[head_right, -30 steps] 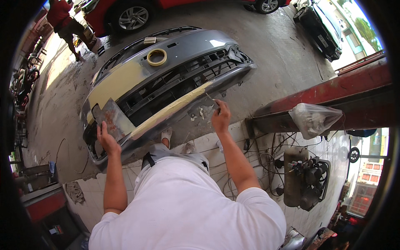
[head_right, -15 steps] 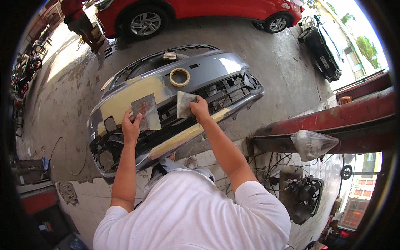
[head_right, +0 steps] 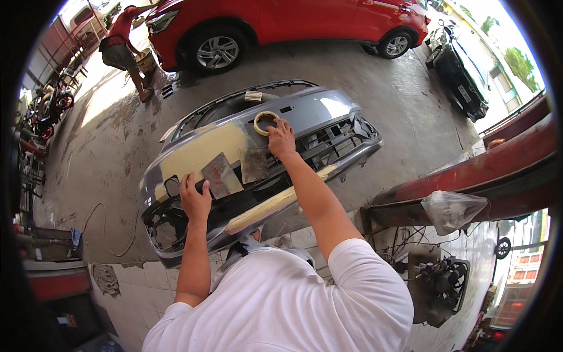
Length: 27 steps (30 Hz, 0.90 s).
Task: The person mixes body filler on a metal plate, then applies it to a detached car bumper using a spreader. They smooth the filler along the bumper's edge and scrape off excess material.
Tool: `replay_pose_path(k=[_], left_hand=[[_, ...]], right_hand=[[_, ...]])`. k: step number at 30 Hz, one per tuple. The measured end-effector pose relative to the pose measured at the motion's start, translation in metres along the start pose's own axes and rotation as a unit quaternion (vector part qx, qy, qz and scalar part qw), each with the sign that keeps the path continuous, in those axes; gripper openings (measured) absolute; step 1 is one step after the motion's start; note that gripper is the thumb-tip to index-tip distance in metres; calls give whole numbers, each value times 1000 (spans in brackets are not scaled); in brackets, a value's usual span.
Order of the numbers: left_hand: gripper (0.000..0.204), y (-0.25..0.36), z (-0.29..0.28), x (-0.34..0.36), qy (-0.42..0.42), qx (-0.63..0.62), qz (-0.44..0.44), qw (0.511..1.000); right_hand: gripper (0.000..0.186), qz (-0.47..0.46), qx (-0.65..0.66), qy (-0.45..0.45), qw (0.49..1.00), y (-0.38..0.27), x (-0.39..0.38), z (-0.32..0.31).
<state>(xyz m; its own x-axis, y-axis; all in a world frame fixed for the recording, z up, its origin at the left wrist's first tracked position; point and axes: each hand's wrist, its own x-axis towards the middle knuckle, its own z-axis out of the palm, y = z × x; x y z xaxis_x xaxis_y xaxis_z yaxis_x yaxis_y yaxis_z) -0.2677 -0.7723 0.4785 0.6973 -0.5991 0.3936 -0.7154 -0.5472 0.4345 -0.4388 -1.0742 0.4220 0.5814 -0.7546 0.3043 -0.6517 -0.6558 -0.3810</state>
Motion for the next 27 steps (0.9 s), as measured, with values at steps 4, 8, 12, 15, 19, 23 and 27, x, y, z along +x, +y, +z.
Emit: replay_pose_path(k=[4,8,12,15,19,23,27], left_hand=[[40,12,-38,-1,-14,-178,40,983],[42,89,-60,-2,-70,-292,252,920],[49,148,-77,-11,-85,-381,295,872],[54,175,-88,-28,-130,-415,307,847],[49,198,-89,-58,-214,-441,299,818],[42,213,-82,-92,-200,-498,241,808],[32,219,-95,-106,-182,-435,314,824]], right_hand=[[33,87,174,-2,981,-18,2,-42],[40,125,551,-17,825,-50,-57,-133],[58,51,674,-59,734,-94,-143,-205],[70,70,698,-74,708,-105,-199,-236],[70,-7,508,16,861,-90,-252,-259],[51,92,416,-8,905,-80,-280,-281],[40,105,422,54,899,-73,-300,-273]])
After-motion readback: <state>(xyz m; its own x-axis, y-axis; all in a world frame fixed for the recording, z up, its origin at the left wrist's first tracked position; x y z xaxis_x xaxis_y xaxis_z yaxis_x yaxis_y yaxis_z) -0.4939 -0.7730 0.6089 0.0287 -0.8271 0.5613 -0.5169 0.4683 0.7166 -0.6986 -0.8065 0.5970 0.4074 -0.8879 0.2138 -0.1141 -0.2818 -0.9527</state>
